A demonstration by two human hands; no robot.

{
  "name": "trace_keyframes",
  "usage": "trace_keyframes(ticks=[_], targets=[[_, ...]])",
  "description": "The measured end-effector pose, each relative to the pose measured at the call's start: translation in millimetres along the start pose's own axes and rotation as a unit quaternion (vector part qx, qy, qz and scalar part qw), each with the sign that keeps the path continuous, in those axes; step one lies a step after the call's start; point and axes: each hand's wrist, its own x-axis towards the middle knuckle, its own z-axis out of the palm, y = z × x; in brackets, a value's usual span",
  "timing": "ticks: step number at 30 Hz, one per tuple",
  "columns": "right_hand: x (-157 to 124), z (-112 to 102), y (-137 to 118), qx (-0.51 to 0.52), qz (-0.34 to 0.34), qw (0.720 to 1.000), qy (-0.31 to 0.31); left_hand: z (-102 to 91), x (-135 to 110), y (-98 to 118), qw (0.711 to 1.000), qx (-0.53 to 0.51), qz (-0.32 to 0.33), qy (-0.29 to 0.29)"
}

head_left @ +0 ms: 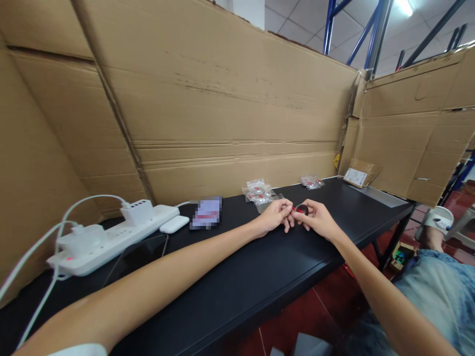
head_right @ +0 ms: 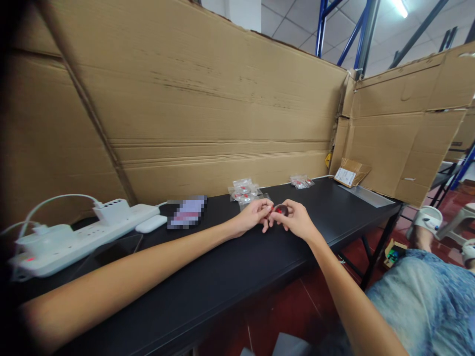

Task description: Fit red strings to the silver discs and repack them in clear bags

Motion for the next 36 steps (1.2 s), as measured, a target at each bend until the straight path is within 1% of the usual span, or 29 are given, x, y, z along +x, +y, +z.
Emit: trace_keyframes(ticks=[2, 5, 6, 8, 9, 10, 11, 12, 14, 16, 17, 19, 21, 22, 24, 26, 27, 29, 31, 32, 33, 34, 36], targets=[[1, -3, 1, 0.079, 0.039, 0.996, -0.029, 0.9, -1, 2, 1.000, 0.025, -0.011, -0.007], [1, -6, 3, 0.143, 0.055, 0.988, -0.032, 2.1, -2, 4, 0.998, 0.057, -0.018, 0.010], [2, -6, 3, 0.158, 0.058, 0.985, -0.028, 2.1, -2, 4, 0.997, 0.069, -0.016, 0.031], [3, -7, 5, 0.178, 0.069, 0.981, -0.010, 0.9, 0, 3, 0.988, 0.110, 0.010, 0.106], [3, -7, 6, 0.183, 0.075, 0.980, 0.003, -0.3, 0, 4, 0.976, 0.147, 0.033, 0.155], [4, -7, 7, 0.184, 0.081, 0.979, 0.018, -1.8, 1, 4, 0.958, 0.197, 0.058, 0.201], [4, -7, 8, 0.183, 0.086, 0.979, 0.035, -3.2, 1, 5, 0.933, 0.258, 0.079, 0.236], [5, -7, 9, 0.182, 0.090, 0.978, 0.050, -4.3, 1, 6, 0.905, 0.325, 0.093, 0.257], [5, -7, 11, 0.182, 0.093, 0.976, 0.073, -4.7, -2, 8, 0.849, 0.451, 0.091, 0.258], [6, -7, 13, 0.185, 0.090, 0.975, 0.089, -2.0, -5, 9, 0.805, 0.540, 0.066, 0.237], [6, -7, 15, 0.183, 0.085, 0.975, 0.094, 0.2, -7, 9, 0.788, 0.572, 0.050, 0.222], [8, -6, 20, 0.167, 0.072, 0.978, 0.099, 4.9, -11, 8, 0.765, 0.616, 0.019, 0.189], [10, -6, 24, 0.136, 0.061, 0.983, 0.105, 8.1, -13, 6, 0.754, 0.638, 0.000, 0.157], [10, -6, 25, 0.113, 0.057, 0.986, 0.109, 8.5, -14, 6, 0.756, 0.638, -0.001, 0.143], [9, -6, 23, 0.047, 0.046, 0.991, 0.120, 7.1, -13, 6, 0.777, 0.617, 0.016, 0.126], [6, -5, 17, -0.059, 0.019, 0.990, 0.128, 3.5, -10, 5, 0.811, 0.570, 0.054, 0.118], [4, -4, 12, -0.122, -0.005, 0.984, 0.131, 1.6, -8, 5, 0.832, 0.537, 0.073, 0.119], [0, -1, 2, -0.230, -0.068, 0.961, 0.136, -1.1, -4, 3, 0.888, 0.434, 0.085, 0.126], [-4, 3, -5, -0.294, -0.130, 0.937, 0.135, -1.0, 0, 1, 0.948, 0.287, 0.050, 0.128], [-5, 4, -8, -0.310, -0.152, 0.929, 0.131, 0.0, 1, 0, 0.970, 0.208, 0.027, 0.124], [-6, 5, -9, -0.319, -0.168, 0.924, 0.127, 1.6, 2, -1, 0.984, 0.133, 0.007, 0.119], [-7, 6, -10, -0.321, -0.178, 0.922, 0.123, 3.4, 3, -1, 0.991, 0.068, -0.008, 0.114], [-7, 6, -9, -0.319, -0.188, 0.923, 0.109, 6.8, 3, 1, 0.992, -0.033, -0.025, 0.116]])
